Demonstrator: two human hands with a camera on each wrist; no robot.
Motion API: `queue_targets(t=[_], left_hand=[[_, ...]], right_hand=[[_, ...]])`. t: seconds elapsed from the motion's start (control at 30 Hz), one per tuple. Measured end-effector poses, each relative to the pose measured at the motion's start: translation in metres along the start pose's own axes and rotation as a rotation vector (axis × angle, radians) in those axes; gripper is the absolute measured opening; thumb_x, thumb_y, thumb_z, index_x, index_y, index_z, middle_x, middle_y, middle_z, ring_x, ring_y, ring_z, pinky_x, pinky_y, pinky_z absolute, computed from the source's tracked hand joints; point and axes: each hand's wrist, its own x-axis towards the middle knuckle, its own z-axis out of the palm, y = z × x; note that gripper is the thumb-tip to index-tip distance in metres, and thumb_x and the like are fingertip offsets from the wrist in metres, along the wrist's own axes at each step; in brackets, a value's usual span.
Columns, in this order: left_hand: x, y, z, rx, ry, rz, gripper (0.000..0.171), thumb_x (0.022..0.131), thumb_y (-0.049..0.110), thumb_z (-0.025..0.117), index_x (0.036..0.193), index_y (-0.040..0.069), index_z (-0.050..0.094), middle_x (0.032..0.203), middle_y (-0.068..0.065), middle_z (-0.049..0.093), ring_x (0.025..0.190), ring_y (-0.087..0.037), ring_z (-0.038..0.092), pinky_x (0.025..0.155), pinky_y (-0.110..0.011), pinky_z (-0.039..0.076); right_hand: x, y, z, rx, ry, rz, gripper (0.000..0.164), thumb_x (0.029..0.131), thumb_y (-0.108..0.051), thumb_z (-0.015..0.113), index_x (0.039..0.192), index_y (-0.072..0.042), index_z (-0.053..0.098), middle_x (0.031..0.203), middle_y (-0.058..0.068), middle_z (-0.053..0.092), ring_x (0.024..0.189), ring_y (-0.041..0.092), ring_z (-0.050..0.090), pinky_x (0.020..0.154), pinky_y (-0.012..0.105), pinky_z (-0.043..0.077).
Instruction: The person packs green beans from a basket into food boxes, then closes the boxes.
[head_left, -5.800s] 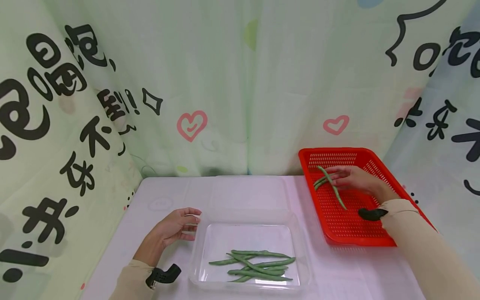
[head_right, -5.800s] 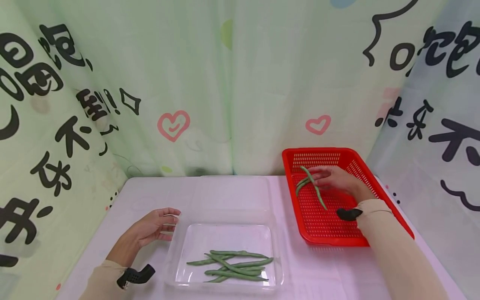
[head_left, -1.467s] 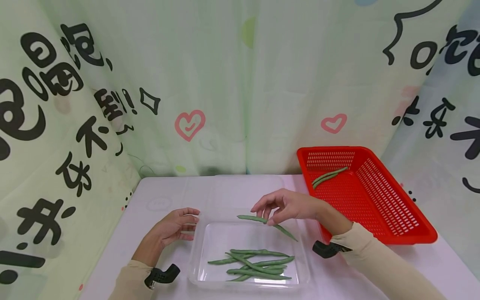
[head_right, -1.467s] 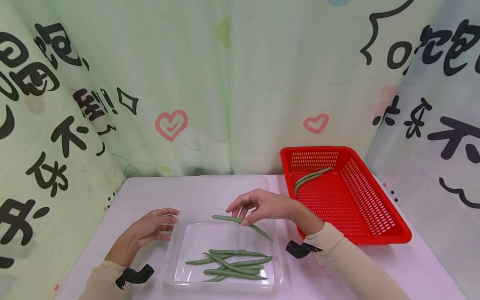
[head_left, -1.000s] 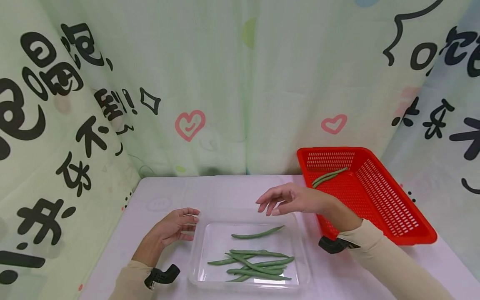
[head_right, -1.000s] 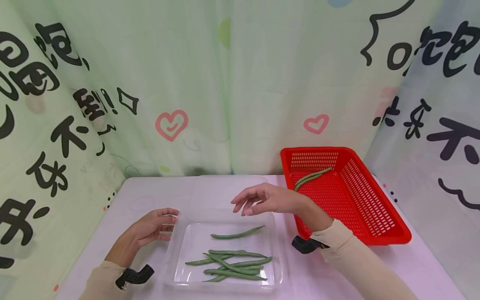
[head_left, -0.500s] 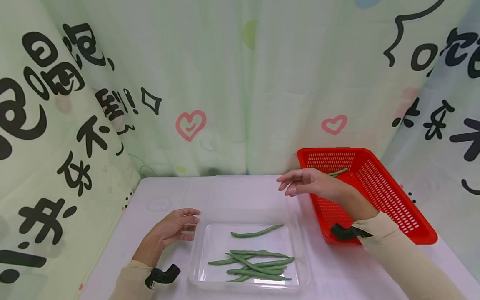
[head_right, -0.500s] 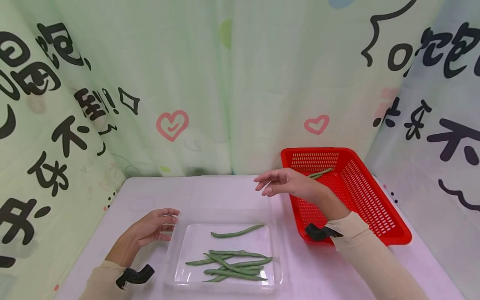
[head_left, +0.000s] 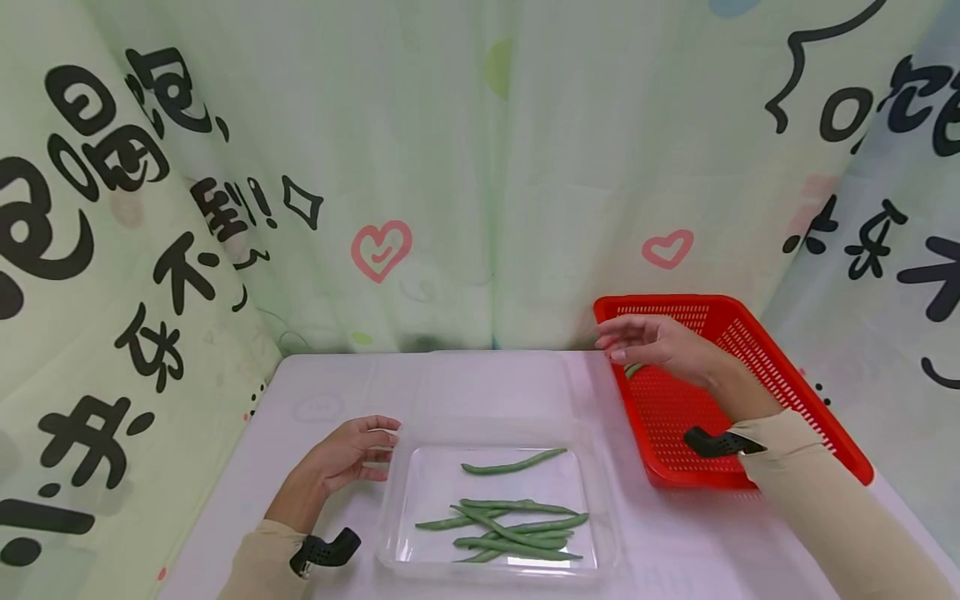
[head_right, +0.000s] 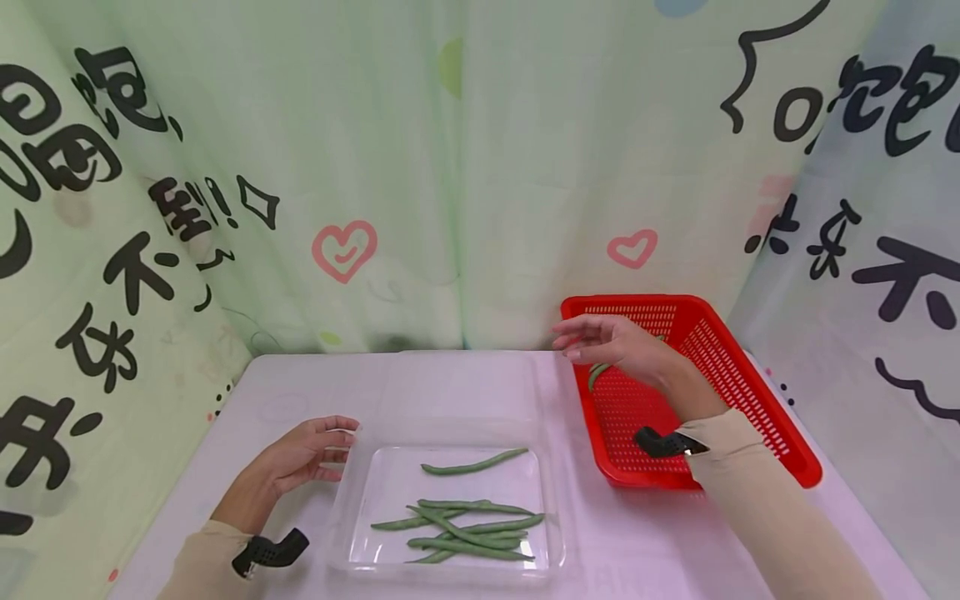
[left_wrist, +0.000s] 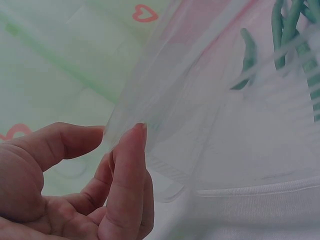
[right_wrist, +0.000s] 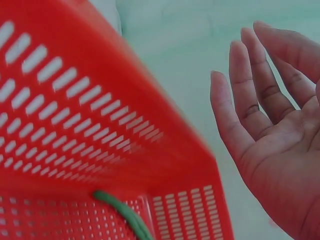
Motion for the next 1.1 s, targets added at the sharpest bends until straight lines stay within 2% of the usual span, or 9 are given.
queue_targets(t=[0.23, 0.4, 0.57, 0.8, 0.93, 1.03, 1.1], left_hand=[[-0.001, -0.001, 0.001, 0.005, 0.002, -0.003, 0.045, 0.098, 0.015, 0.064, 0.135, -0.006, 0.05, 0.109, -0.011, 0.062, 0.092, -0.023, 0.061, 0.073, -0.035, 0.06], [0.001, -0.002, 0.0, 0.003, -0.004, -0.005, 0.046, 0.098, 0.014, 0.064, 0.136, -0.006, 0.049, 0.109, -0.011, 0.062, 0.092, -0.023, 0.061, 0.073, -0.035, 0.06], [0.002, -0.003, -0.001, 0.0, 0.001, -0.007, 0.045, 0.098, 0.013, 0.063, 0.136, -0.006, 0.049, 0.11, -0.012, 0.061, 0.093, -0.023, 0.061, 0.074, -0.036, 0.06], [0.001, -0.001, -0.002, -0.005, -0.004, -0.008, 0.045, 0.099, 0.015, 0.064, 0.136, -0.004, 0.05, 0.109, -0.009, 0.061, 0.094, -0.023, 0.06, 0.074, -0.035, 0.059], [0.0, -0.001, -0.001, -0.001, -0.001, -0.005, 0.046, 0.098, 0.016, 0.065, 0.136, -0.004, 0.05, 0.11, -0.01, 0.061, 0.094, -0.023, 0.06, 0.074, -0.035, 0.06], [0.001, -0.002, -0.001, 0.008, 0.012, -0.003, 0.046, 0.098, 0.016, 0.065, 0.137, -0.005, 0.05, 0.111, -0.012, 0.06, 0.094, -0.023, 0.06, 0.074, -0.035, 0.06], [0.001, -0.002, -0.001, 0.01, 0.013, 0.0, 0.046, 0.098, 0.015, 0.065, 0.137, -0.005, 0.05, 0.111, -0.012, 0.06, 0.093, -0.023, 0.06, 0.074, -0.036, 0.06]], right_hand=[[-0.001, 0.025, -0.023, -0.005, 0.035, 0.0, 0.051, 0.099, -0.012, 0.065, 0.145, 0.001, 0.049, 0.127, 0.016, 0.065, 0.113, 0.027, 0.065, 0.09, 0.035, 0.058], [-0.003, 0.037, -0.037, -0.01, 0.075, 0.034, 0.052, 0.099, -0.014, 0.065, 0.146, 0.0, 0.048, 0.132, 0.02, 0.062, 0.113, 0.023, 0.066, 0.09, 0.033, 0.057], [-0.002, 0.045, -0.046, -0.034, 0.098, 0.068, 0.054, 0.099, -0.017, 0.066, 0.147, -0.001, 0.047, 0.132, 0.014, 0.064, 0.111, 0.015, 0.066, 0.09, 0.032, 0.057], [-0.001, 0.059, -0.055, -0.064, 0.138, 0.103, 0.058, 0.099, -0.021, 0.066, 0.15, -0.003, 0.045, 0.128, 0.0, 0.067, 0.119, 0.021, 0.061, 0.091, 0.03, 0.056], [0.001, 0.066, -0.058, -0.079, 0.147, 0.123, 0.059, 0.098, -0.023, 0.068, 0.149, -0.003, 0.046, 0.126, -0.004, 0.067, 0.115, 0.016, 0.063, 0.094, 0.035, 0.055], [0.003, 0.07, -0.061, -0.096, 0.147, 0.138, 0.059, 0.097, -0.022, 0.07, 0.149, -0.005, 0.047, 0.135, 0.006, 0.063, 0.116, 0.018, 0.063, 0.097, 0.041, 0.054], [0.004, 0.073, -0.062, -0.113, 0.15, 0.15, 0.06, 0.096, -0.02, 0.071, 0.149, -0.006, 0.048, 0.142, 0.014, 0.058, 0.123, 0.026, 0.059, 0.1, 0.047, 0.053]])
